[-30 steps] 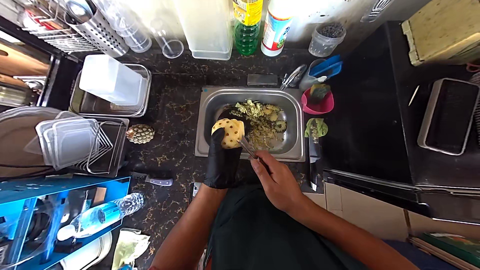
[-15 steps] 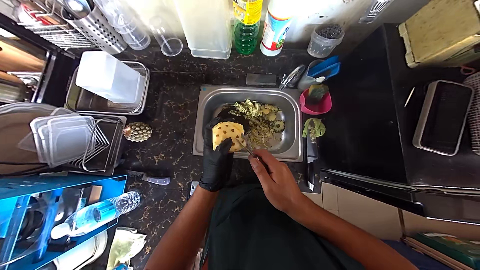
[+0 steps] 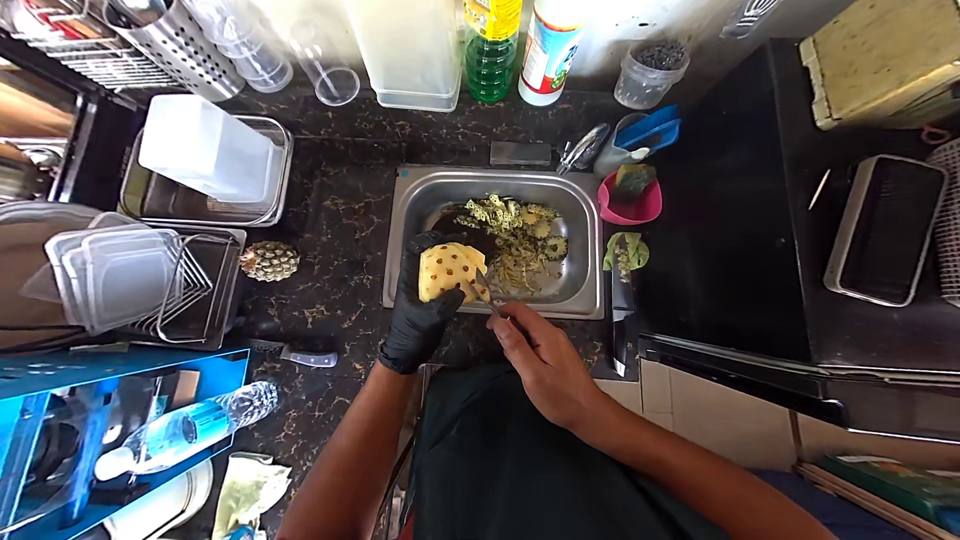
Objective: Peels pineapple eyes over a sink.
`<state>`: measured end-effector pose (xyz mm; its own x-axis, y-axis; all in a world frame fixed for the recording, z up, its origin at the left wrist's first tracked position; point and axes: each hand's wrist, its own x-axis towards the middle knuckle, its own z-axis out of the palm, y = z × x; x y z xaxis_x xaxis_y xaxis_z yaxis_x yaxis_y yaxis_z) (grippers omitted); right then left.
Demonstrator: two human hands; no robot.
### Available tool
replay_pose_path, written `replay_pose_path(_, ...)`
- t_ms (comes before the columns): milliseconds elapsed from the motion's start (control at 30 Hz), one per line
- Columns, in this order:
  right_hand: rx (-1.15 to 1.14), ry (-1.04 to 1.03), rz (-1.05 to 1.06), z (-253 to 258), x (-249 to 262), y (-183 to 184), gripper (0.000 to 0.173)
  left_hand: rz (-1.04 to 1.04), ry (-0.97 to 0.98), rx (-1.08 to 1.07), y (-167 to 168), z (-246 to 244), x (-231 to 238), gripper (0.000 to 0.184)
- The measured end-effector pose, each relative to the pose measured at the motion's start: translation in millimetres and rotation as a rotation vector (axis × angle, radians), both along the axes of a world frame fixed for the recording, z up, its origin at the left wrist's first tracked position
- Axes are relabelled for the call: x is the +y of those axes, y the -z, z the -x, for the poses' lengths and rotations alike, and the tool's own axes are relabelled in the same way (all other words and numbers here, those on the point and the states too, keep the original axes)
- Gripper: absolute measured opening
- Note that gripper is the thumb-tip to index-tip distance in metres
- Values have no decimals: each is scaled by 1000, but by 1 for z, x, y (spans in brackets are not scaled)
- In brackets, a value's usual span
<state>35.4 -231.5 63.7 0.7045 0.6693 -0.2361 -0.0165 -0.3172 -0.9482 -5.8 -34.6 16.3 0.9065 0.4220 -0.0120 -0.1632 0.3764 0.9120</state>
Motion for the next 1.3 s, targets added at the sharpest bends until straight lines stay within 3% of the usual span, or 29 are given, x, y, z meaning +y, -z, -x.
replay_pose_path(133,-77,18,46,-2,6,-2,38,289,-50,31,0,-1,-11,67)
replay_pose_path(233,-182,30,109,-3,11,2,40,639,-64,-21,6,-7,-22,56)
replay_pose_path(333,-229,26,132,-4,11,6,40,798,-7,31,5,-9,-22,67)
replay_pose_path(467,-198,5,115,-4,7,8,38,699,-144,109,-20,-16,-24,42)
replay_pose_path(567,-185,10,108,-4,3,9,38,658,-162,75,-23,-17,-28,38)
replay_pose_path(833,-166,31,12,-7,8,4,37,482,-132,-129,7,-10,-37,49)
replay_pose_path(1000,-171,-8,30,-7,1,1,36,408,-179,-23,-7,-12,-27,54)
replay_pose_path(1100,-167,0,17,-6,2,2,35,352,-105,-93,1,-9,-20,56)
replay_pose_path(1300,-181,-52,35,-12,-1,-4,35,68,0,-17,-5,-2,-4,62)
